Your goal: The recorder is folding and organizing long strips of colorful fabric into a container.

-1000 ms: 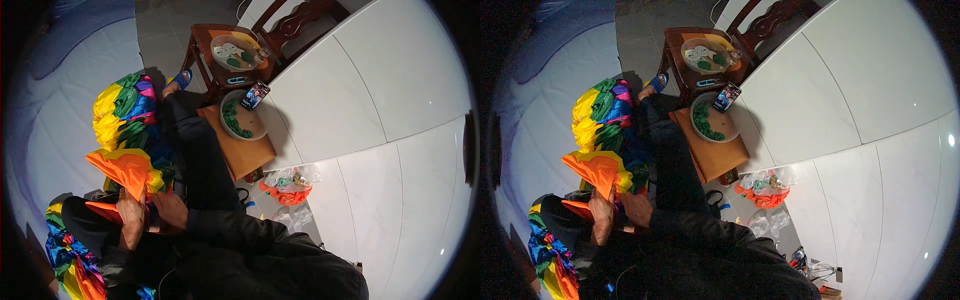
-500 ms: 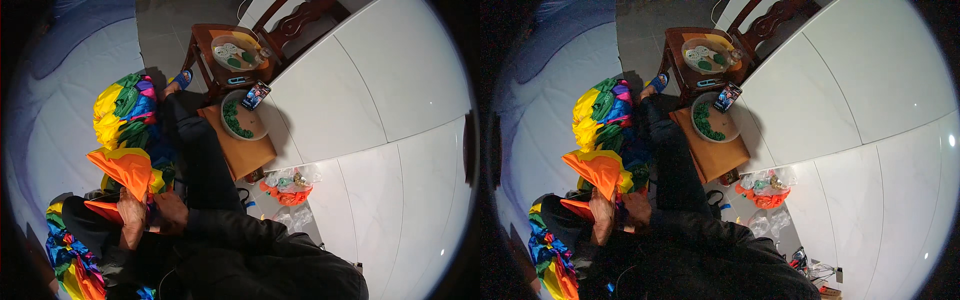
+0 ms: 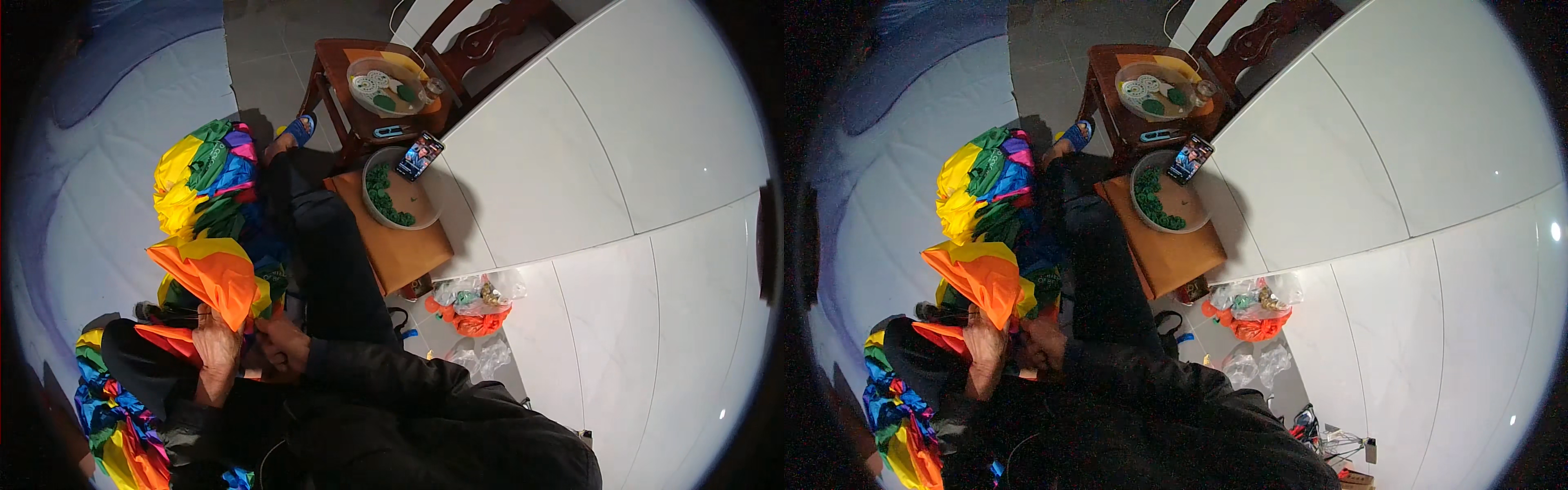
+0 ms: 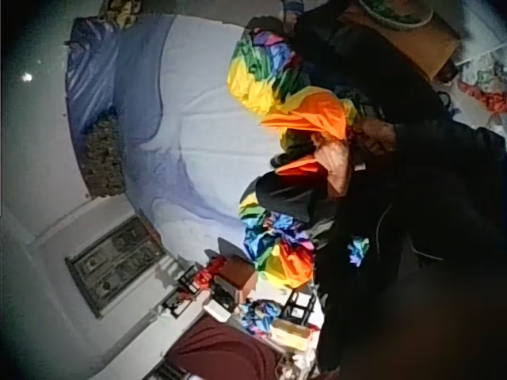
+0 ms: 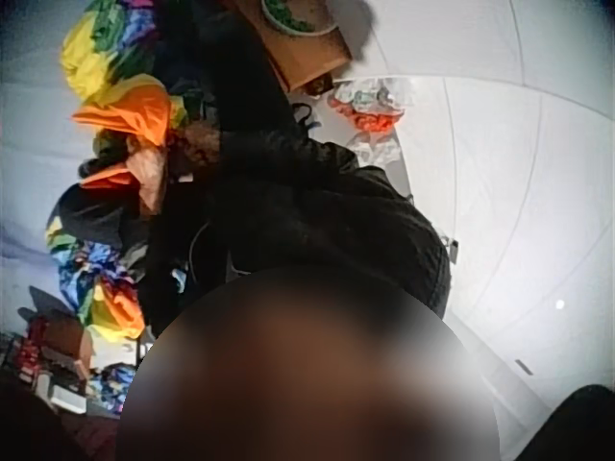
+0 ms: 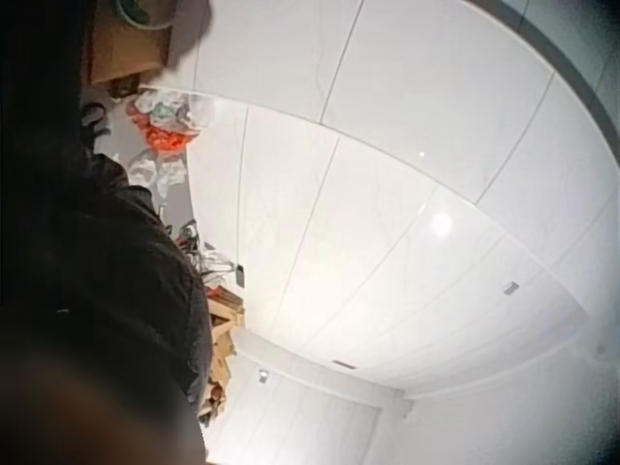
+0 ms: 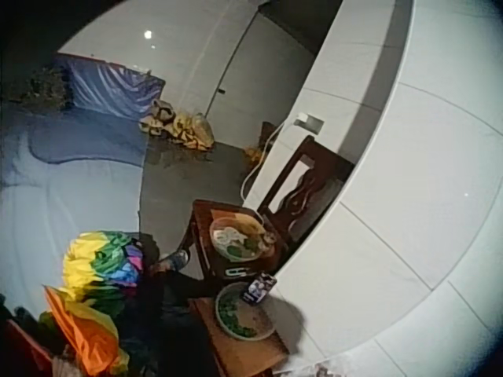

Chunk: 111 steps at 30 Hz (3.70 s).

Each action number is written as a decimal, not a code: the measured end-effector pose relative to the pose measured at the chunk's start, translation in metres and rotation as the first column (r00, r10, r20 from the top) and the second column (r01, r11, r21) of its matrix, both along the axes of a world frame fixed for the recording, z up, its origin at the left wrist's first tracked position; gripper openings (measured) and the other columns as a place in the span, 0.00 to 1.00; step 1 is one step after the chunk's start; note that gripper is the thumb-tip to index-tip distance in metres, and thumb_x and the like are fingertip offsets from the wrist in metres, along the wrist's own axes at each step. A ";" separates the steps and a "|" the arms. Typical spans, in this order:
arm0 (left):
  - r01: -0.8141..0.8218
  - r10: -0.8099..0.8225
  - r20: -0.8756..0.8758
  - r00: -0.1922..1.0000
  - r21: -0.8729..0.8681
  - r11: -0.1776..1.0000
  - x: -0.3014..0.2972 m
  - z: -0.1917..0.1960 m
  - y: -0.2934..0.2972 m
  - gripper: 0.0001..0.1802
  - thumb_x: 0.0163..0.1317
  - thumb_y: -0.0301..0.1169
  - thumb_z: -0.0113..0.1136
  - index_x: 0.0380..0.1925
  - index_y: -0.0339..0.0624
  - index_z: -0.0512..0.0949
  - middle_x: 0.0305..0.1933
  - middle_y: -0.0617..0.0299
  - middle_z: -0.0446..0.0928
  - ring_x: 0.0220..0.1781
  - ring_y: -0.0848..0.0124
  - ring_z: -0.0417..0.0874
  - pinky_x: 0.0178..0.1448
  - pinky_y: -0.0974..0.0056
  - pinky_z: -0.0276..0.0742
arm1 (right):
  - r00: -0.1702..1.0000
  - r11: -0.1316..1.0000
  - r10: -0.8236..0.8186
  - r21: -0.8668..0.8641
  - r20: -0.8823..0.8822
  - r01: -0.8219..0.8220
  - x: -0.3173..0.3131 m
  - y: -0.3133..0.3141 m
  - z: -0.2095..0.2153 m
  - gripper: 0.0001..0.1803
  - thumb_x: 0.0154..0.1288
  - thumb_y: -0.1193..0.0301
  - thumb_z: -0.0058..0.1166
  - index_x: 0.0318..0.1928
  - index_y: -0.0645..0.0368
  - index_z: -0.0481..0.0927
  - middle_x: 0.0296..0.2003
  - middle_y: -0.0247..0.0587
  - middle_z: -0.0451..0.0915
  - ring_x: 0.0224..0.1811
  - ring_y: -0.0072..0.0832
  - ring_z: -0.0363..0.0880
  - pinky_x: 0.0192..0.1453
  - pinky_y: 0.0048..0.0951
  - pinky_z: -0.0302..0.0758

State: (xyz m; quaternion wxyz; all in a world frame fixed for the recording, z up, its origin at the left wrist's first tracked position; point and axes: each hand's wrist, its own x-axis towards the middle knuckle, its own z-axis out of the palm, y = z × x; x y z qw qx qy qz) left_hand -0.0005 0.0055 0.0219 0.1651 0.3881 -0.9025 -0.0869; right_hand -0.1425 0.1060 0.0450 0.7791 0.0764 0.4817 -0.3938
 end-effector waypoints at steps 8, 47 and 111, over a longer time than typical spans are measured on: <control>-0.038 0.038 -0.025 0.999 0.006 0.999 -0.001 0.004 0.001 0.32 0.56 0.43 0.69 0.56 0.36 0.73 0.46 0.43 0.82 0.47 0.47 0.84 0.39 0.51 0.84 | 0.982 0.996 -0.073 0.057 0.173 0.064 -0.002 -0.001 0.007 0.17 0.78 0.53 0.35 0.32 0.46 0.66 0.14 0.25 0.54 0.14 0.22 0.50 0.19 0.31 0.51; -0.086 0.097 -0.041 0.994 0.220 0.972 -0.004 0.017 -0.004 0.23 0.67 0.46 0.60 0.45 0.33 0.80 0.35 0.39 0.80 0.35 0.42 0.83 0.35 0.48 0.79 | 0.128 0.651 -0.007 -0.102 -0.992 -0.752 0.003 0.005 -0.011 0.15 0.75 0.64 0.44 0.44 0.66 0.72 0.27 0.56 0.78 0.28 0.49 0.81 0.31 0.47 0.76; -0.082 0.079 0.080 0.994 0.025 0.996 0.006 -0.020 0.000 0.28 0.60 0.49 0.65 0.43 0.32 0.76 0.34 0.45 0.78 0.34 0.47 0.82 0.33 0.50 0.78 | 0.660 0.853 0.385 -0.023 -0.645 -0.521 0.001 -0.011 -0.017 0.14 0.66 0.67 0.48 0.50 0.56 0.77 0.34 0.49 0.79 0.39 0.48 0.81 0.43 0.48 0.78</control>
